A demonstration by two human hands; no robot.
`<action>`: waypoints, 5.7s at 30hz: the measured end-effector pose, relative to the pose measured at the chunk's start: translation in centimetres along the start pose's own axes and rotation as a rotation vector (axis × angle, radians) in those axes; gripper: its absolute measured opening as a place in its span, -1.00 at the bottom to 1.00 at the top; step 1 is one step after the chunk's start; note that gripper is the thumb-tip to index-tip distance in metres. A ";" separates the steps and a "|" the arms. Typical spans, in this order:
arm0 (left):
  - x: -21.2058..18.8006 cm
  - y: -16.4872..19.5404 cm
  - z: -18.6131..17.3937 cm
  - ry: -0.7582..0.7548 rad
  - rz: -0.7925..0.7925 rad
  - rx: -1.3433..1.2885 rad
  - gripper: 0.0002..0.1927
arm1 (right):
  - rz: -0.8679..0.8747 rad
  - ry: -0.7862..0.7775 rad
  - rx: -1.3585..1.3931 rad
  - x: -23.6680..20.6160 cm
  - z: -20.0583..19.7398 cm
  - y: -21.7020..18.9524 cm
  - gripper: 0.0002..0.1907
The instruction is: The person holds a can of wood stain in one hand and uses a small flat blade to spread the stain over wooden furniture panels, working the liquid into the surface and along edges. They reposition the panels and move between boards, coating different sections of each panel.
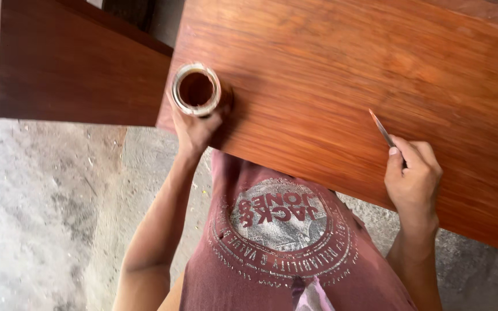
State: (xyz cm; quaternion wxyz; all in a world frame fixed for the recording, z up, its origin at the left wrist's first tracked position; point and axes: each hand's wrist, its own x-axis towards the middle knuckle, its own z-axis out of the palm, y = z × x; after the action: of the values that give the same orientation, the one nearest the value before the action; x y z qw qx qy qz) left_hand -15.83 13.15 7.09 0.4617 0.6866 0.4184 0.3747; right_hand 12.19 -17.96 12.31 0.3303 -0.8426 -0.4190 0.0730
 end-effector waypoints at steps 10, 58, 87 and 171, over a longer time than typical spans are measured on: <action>0.2 -1.1 3.6 0.130 0.050 0.031 -0.09 | -0.439 -0.204 -0.064 4.9 1.2 1.5 -0.78; 0.3 1.6 3.7 0.112 0.025 0.035 -0.09 | -0.435 -0.312 -0.034 18.5 13.7 -3.0 -0.74; -4.2 6.1 10.8 -0.336 0.631 0.291 0.06 | -0.367 0.053 -0.310 -1.8 -7.7 -5.3 -0.72; -3.2 4.5 13.4 -0.272 0.222 0.026 0.03 | -0.134 0.030 -0.071 7.9 2.1 4.7 -0.80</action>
State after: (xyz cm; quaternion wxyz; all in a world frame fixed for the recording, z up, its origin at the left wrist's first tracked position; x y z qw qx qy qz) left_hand -3.88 4.88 7.06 0.4609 0.7789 0.2785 0.3214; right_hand 19.45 -12.99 8.98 0.3107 -0.8249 -0.4716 0.0232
